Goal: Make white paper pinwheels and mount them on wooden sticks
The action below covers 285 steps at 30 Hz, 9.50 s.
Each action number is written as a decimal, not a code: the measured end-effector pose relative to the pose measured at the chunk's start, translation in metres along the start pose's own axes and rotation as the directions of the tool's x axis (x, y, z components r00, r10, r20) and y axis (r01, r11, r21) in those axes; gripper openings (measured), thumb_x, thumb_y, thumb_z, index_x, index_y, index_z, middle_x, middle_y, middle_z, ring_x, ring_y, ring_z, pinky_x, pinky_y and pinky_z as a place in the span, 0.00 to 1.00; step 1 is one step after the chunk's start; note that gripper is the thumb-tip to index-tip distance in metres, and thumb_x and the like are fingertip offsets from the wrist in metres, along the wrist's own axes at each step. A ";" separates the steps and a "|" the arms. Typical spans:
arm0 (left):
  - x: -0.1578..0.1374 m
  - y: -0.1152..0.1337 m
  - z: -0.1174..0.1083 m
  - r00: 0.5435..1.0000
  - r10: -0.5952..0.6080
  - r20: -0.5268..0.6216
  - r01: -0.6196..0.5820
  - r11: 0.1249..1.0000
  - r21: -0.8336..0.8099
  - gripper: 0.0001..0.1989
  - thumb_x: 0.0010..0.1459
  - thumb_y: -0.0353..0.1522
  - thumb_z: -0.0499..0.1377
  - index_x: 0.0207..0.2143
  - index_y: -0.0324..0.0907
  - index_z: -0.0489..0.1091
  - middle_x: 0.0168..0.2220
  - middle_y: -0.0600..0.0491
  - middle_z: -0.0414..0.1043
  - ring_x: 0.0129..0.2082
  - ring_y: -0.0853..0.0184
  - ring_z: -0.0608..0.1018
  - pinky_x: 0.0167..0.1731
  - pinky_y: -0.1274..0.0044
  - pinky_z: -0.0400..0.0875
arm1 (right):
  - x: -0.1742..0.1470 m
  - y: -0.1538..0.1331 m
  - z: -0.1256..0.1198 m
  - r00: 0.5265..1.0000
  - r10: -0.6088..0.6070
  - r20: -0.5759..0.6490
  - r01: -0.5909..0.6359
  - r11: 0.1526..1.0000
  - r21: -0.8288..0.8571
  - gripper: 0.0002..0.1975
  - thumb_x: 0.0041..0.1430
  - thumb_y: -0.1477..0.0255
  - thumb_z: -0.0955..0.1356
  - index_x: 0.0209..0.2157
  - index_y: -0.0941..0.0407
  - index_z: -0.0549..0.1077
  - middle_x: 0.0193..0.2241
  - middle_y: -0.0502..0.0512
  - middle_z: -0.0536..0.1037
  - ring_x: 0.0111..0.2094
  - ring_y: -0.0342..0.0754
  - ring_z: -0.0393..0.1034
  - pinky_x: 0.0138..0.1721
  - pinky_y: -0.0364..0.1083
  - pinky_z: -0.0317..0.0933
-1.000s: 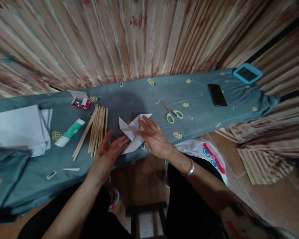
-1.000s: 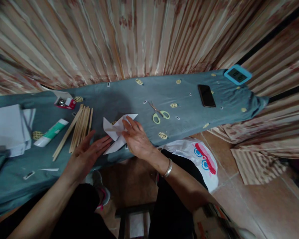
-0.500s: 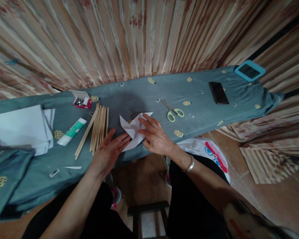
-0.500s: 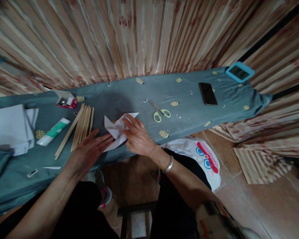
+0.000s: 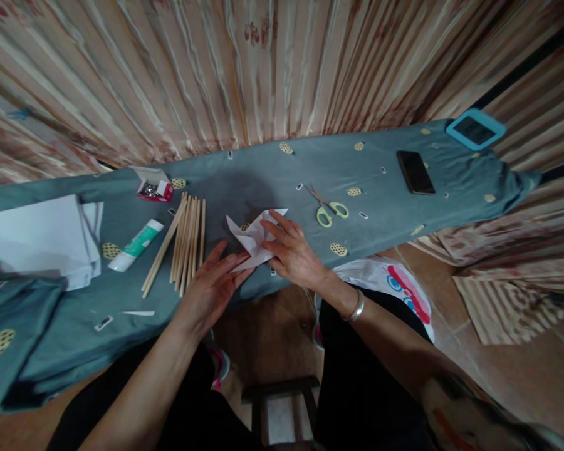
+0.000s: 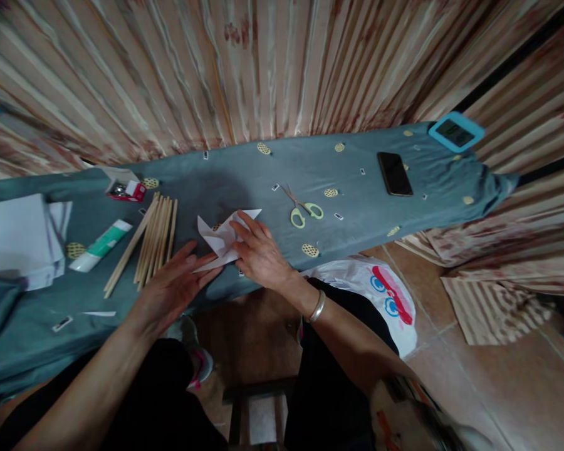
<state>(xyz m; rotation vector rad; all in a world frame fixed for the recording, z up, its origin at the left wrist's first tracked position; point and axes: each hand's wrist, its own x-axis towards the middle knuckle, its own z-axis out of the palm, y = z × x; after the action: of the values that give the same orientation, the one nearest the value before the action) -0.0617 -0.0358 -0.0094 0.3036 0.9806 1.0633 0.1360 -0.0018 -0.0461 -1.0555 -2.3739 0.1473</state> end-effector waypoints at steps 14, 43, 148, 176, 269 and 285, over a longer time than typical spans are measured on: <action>0.009 -0.009 0.021 1.000 0.009 -0.003 -0.009 0.999 -0.032 0.14 0.59 0.28 0.60 0.49 0.42 0.69 0.44 0.50 0.79 0.44 0.63 0.81 0.54 0.68 0.72 | 0.000 0.002 -0.006 0.999 0.050 0.021 -0.050 0.999 0.004 0.09 0.62 0.74 0.64 0.37 0.58 0.77 0.61 0.63 0.68 0.68 0.61 0.48 0.62 0.61 0.53; 0.012 -0.009 0.030 0.982 0.187 0.014 -0.186 0.963 0.195 0.21 0.37 0.32 0.75 0.36 0.37 0.78 0.36 0.48 0.82 0.44 0.55 0.81 0.48 0.70 0.73 | -0.011 -0.031 -0.023 0.999 0.032 0.023 -0.032 0.999 -0.021 0.28 0.58 0.68 0.65 0.60 0.57 0.62 0.69 0.67 0.51 0.71 0.63 0.37 0.63 0.65 0.47; 0.025 -0.010 0.040 0.956 0.266 -0.127 -0.252 0.961 0.116 0.15 0.35 0.31 0.73 0.29 0.39 0.77 0.29 0.51 0.80 0.28 0.64 0.79 0.32 0.75 0.73 | 0.001 -0.033 -0.048 0.895 0.291 -0.337 -0.266 0.957 0.117 0.05 0.60 0.67 0.69 0.35 0.53 0.76 0.62 0.55 0.65 0.67 0.61 0.52 0.64 0.67 0.49; 0.026 -0.033 0.042 0.953 0.302 -0.005 -0.289 0.918 0.270 0.15 0.36 0.34 0.73 0.29 0.38 0.78 0.27 0.53 0.79 0.26 0.67 0.76 0.31 0.77 0.70 | 0.007 -0.014 -0.031 0.581 0.718 0.383 -0.601 0.061 0.797 0.17 0.35 0.64 0.79 0.25 0.56 0.75 0.22 0.49 0.77 0.22 0.44 0.67 0.24 0.45 0.62; 0.029 -0.026 0.035 0.918 0.396 -0.004 -0.343 0.801 0.490 0.12 0.39 0.35 0.70 0.29 0.39 0.79 0.29 0.52 0.80 0.31 0.60 0.80 0.33 0.72 0.75 | 0.003 -0.020 -0.020 0.663 0.731 0.162 -0.548 0.327 0.770 0.13 0.47 0.68 0.74 0.36 0.56 0.75 0.34 0.55 0.80 0.33 0.48 0.72 0.39 0.50 0.68; 0.027 -0.028 0.039 0.928 0.373 -0.022 -0.329 0.844 0.425 0.14 0.38 0.36 0.71 0.28 0.39 0.78 0.29 0.51 0.80 0.32 0.60 0.80 0.34 0.73 0.74 | 0.004 -0.020 -0.016 0.629 0.762 0.155 -0.531 0.276 0.801 0.16 0.46 0.62 0.76 0.35 0.54 0.74 0.34 0.53 0.80 0.34 0.48 0.72 0.37 0.49 0.69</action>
<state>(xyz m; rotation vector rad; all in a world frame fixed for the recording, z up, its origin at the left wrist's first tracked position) -0.0102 -0.0175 -0.0195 0.8122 1.2781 1.2041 0.1291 -0.0145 -0.0245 -1.3661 -1.1575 1.1936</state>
